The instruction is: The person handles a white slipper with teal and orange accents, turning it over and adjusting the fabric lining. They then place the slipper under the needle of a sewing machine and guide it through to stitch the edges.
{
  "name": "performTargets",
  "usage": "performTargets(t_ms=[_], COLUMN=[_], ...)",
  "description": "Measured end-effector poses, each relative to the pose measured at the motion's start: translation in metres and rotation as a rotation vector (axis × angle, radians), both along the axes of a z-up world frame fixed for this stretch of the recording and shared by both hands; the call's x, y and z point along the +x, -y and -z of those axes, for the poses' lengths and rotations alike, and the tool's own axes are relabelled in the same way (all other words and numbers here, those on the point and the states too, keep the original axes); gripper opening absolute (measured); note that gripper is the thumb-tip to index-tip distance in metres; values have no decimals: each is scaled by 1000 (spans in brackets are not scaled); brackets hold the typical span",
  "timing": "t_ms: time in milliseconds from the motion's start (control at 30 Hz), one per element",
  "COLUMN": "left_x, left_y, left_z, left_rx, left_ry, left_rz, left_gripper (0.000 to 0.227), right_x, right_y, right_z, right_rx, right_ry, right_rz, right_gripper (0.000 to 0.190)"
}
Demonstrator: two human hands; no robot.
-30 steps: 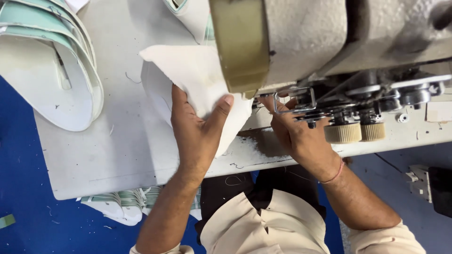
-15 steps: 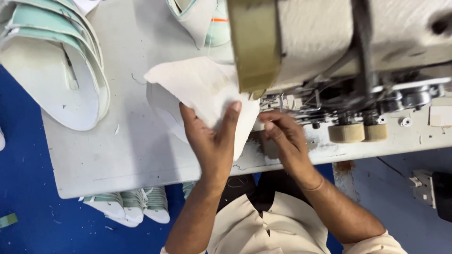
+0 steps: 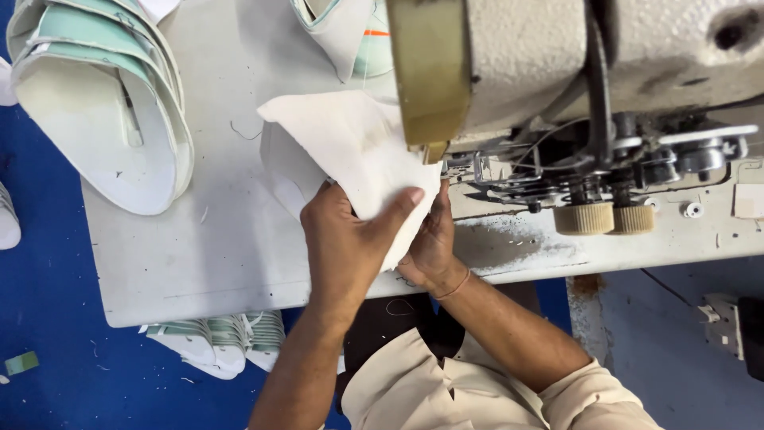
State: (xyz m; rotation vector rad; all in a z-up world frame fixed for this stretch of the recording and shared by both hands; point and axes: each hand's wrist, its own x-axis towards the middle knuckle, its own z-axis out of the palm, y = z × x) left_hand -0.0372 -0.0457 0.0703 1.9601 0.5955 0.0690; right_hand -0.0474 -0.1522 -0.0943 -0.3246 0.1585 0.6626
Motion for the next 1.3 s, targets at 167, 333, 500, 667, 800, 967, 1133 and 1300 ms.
performTargets(t_ms=[167, 333, 500, 667, 800, 967, 1133, 1300], left_x=[-3, -3, -9, -13, -9, -12, -12, -7], left_y=[-4, -1, 2, 16, 6, -9, -4, 3], left_z=[4, 31, 41, 73, 95, 92, 91, 61], left_rx=[-79, -191, -209, -274, -356, -301, -288, -413], left_ry=[159, 202, 221, 423, 406, 426, 436, 364], left_rz=[78, 58, 48, -8, -47, -63, -56, -91], left_gripper=[22, 20, 18, 23, 22, 21, 18, 19], right_x=[7, 30, 43, 57, 68, 65, 65, 65], right_y=[34, 89, 106, 116, 103, 77, 81, 95], right_z=[-28, -29, -31, -14, -19, -30, -38, -40], right_rx=[-87, -312, -499, -705, -669, -646, -547, -602], right_ry=[-79, 88, 63, -71, 26, 160, 145, 155], right_rz=[-56, -164, -239, -335, -334, -253, -244, -231], right_gripper=[88, 78, 45, 48, 55, 56, 53, 50])
